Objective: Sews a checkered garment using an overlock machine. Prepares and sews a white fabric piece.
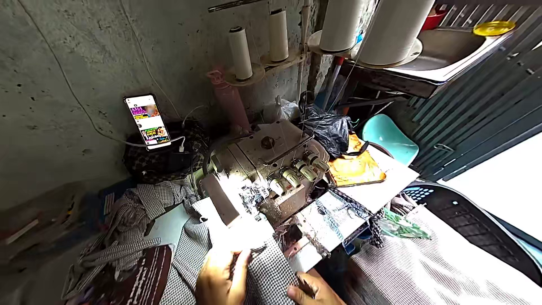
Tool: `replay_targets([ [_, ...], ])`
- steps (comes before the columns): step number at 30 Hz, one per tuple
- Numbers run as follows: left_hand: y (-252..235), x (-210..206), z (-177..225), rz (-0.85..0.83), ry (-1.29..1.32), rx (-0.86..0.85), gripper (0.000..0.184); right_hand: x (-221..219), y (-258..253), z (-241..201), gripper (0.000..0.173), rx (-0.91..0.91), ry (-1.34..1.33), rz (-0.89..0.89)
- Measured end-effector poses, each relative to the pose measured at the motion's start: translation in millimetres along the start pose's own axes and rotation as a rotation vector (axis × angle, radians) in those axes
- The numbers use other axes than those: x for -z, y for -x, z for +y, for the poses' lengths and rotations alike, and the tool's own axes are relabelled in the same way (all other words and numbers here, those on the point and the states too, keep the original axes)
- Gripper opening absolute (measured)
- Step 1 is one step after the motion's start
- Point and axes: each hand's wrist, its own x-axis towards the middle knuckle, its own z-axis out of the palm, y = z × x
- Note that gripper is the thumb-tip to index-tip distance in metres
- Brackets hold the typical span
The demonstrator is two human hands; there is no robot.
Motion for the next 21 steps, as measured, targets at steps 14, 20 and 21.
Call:
replay_targets([
  [14,-36,-36,-6,0.031,-0.186,0.162,0.025,3,-7,2,0.015,0.089,0.024,0.027],
  [20,-40,-43,-9,0.079,-0.191,0.178,0.025,7,-9,3,0.017,0.101,0.019,0.01],
  [21,-40,-43,-9,0.081,-0.185,0.181,0.025,7,-8,2,0.018,0.095,0.021,0.01],
])
